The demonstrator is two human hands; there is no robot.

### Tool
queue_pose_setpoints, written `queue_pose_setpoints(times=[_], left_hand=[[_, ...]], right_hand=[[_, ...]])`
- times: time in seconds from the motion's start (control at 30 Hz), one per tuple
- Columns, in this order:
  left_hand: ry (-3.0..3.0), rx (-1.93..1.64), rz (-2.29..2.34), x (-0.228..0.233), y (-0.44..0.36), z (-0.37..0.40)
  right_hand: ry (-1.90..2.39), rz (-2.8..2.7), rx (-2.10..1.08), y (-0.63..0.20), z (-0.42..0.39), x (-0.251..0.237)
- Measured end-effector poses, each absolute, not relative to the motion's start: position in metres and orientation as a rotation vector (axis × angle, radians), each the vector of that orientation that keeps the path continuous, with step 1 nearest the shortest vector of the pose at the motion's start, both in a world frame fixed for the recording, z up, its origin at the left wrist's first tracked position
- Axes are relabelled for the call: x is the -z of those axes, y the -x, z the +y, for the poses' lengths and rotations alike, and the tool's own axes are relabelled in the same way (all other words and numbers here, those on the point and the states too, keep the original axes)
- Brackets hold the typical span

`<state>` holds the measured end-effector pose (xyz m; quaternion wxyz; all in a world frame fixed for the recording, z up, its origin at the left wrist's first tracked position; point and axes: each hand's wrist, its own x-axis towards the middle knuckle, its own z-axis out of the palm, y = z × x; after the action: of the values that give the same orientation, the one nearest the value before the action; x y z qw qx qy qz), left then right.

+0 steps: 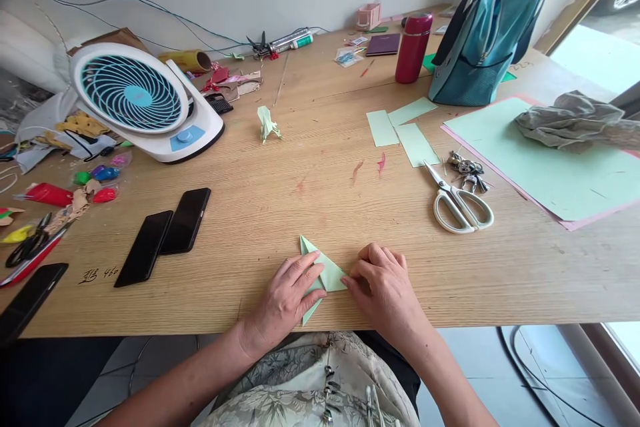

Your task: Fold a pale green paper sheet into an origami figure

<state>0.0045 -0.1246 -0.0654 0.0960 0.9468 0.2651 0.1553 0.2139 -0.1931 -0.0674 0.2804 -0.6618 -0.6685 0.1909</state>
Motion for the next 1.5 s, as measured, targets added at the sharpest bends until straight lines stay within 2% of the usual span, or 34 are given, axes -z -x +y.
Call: queue_pose_setpoints(times=[0.97,1.2,1.5], left_hand=[[-3.049,-0.113,0.52,0.06,0.009,-0.123],[-2.987,-0.113,0.636,0.062,0.009,-0.123],[-2.951,-0.155,0.654,0.062,0.008,-0.124]], right_hand=[[1.817,-1.763,-0.361,-0.206,-0.195,0.074],[1.81,-1.782,-0.321,-0.21,-0.197,0.073],[1.46,-2.106,-0.051,-0.198,-0.217,0.071]])
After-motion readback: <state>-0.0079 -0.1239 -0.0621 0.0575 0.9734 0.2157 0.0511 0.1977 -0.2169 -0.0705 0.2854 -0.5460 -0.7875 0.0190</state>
